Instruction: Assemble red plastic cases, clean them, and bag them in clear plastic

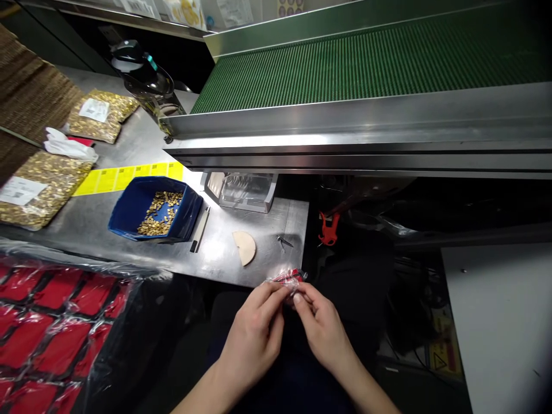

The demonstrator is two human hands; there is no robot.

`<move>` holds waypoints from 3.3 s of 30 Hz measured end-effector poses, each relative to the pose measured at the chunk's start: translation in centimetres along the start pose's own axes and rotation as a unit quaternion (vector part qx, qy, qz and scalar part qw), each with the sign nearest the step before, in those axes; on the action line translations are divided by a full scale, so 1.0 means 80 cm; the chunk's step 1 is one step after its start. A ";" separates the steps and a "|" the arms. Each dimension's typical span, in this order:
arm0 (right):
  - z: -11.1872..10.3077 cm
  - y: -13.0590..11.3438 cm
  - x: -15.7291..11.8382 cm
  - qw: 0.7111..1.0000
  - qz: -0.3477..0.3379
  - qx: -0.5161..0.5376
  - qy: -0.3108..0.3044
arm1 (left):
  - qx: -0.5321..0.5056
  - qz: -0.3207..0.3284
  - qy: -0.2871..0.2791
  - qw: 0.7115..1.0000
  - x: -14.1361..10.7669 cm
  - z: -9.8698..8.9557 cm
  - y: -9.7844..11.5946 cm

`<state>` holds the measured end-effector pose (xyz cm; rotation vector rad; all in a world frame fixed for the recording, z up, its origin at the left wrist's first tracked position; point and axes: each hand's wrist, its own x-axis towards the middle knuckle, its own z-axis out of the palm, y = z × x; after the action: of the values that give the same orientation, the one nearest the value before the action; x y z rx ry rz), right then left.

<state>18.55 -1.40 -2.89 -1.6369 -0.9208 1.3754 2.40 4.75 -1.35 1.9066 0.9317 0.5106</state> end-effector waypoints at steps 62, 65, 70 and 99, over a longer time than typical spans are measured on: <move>-0.052 -0.049 -0.008 0.963 -0.236 -0.116 -0.051 | -0.550 -0.426 -0.159 0.700 0.006 0.054 -0.011; -0.049 -0.038 -0.007 0.947 -0.273 -0.170 0.011 | -0.560 -0.417 -0.132 0.704 -0.004 0.051 -0.006; -0.034 -0.028 -0.006 0.972 -0.191 -0.111 0.075 | -0.455 -0.287 -0.063 0.841 -0.013 0.040 -0.010; -0.029 -0.021 -0.016 0.914 -0.309 -0.246 -0.092 | -0.644 -0.487 -0.049 0.588 -0.026 0.028 -0.016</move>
<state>20.56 -2.09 -0.62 -1.3703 -1.8271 0.8966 2.06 2.25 -3.52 -0.0325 0.9215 0.2148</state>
